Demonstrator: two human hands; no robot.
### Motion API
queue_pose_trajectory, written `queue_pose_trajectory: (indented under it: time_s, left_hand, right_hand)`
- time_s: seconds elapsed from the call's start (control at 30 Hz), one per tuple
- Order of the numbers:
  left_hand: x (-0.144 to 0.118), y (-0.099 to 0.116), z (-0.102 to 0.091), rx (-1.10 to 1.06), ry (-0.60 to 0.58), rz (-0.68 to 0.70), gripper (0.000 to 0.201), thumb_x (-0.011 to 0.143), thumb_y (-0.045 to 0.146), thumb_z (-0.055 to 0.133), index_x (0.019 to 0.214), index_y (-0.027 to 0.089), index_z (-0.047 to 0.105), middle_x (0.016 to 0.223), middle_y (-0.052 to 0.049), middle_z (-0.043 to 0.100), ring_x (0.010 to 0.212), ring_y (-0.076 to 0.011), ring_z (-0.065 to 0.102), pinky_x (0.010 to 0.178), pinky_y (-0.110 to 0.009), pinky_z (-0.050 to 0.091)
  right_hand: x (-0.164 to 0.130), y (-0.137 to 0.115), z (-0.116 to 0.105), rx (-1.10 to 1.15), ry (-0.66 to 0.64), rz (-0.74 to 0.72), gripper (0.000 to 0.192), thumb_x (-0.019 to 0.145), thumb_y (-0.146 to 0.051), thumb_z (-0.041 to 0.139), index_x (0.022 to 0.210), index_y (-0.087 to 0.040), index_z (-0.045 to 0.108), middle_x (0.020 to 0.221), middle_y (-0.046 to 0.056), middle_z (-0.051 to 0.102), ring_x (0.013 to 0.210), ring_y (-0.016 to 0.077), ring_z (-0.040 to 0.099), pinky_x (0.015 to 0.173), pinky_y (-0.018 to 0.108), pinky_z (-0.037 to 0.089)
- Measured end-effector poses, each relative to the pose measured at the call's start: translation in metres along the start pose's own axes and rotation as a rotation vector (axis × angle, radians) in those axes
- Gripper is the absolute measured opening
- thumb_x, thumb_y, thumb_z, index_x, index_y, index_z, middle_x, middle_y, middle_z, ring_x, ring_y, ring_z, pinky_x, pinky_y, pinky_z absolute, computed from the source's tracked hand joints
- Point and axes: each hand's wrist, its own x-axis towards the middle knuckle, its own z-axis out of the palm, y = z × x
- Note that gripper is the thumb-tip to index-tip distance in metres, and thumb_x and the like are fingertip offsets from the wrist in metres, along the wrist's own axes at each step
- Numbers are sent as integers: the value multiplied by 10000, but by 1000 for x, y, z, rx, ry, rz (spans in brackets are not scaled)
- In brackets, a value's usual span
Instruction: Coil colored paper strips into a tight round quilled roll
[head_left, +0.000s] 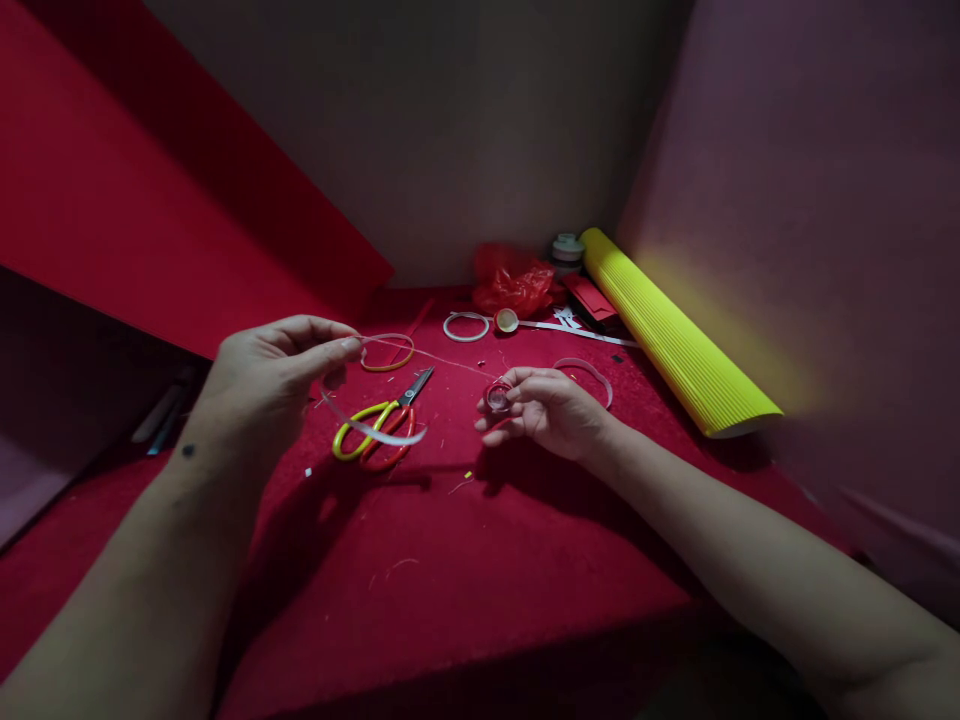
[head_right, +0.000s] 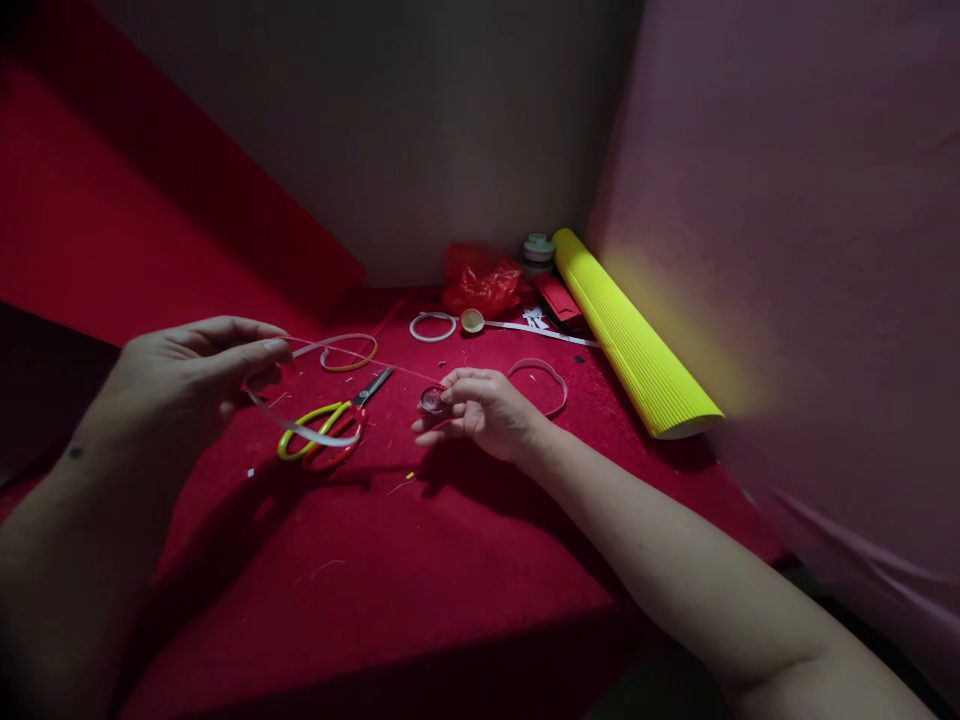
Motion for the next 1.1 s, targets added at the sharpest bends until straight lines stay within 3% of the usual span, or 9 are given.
queue_pose_trajectory:
  time_s: [0.13, 0.4, 0.53, 0.7, 0.97, 1.1]
  left_hand:
    - [4, -1, -2, 46, -44, -33, 149, 663, 267, 716, 757, 169, 654, 556, 33, 551, 519, -80, 460, 514, -243, 334]
    - [5, -3, -1, 99, -43, -4, 155, 672, 277, 712, 772, 169, 665, 545, 40, 540, 514, -76, 449, 499, -235, 322]
    - [5, -1, -5, 62, -20, -16, 163, 649, 246, 727, 774, 158, 671, 571, 28, 570, 523, -81, 497, 516, -228, 373]
    - [2, 5, -12, 4, 86, -47, 166, 620, 215, 736, 760, 148, 675, 496, 29, 548, 451, -87, 491, 437, -207, 368]
    - [0, 11, -26, 18, 357, -51, 251, 570, 222, 744, 807, 157, 694, 470, 45, 519, 437, -125, 517, 425, -289, 497]
    - [6, 5, -38, 96, 403, 17, 265, 597, 241, 709, 843, 143, 690, 474, 45, 523, 420, -101, 495, 374, -195, 405]
  right_hand:
    - [2, 0, -2, 24, 42, -6, 139, 608, -114, 566, 722, -153, 498, 634, 21, 607, 638, 222, 679, 628, 374, 561]
    - [7, 5, -8, -25, -59, 85, 145, 627, -159, 616, 750, -148, 540, 642, 6, 600, 533, 140, 617, 387, 205, 484]
    - [8, 7, -10, -33, -41, 71, 121, 634, -151, 613, 732, -138, 543, 606, -2, 573, 511, 146, 616, 392, 227, 502]
    - [6, 4, -13, 6, -41, 117, 144, 623, -154, 624, 739, -139, 540, 664, 40, 638, 605, 187, 657, 539, 296, 560]
    - [7, 3, -19, -18, -86, 141, 141, 631, -204, 601, 738, -141, 534, 635, 12, 581, 587, 184, 645, 513, 302, 544]
    - [8, 4, -21, -2, -59, 92, 104, 623, -185, 575, 710, -158, 525, 586, -2, 558, 599, 200, 654, 544, 320, 533]
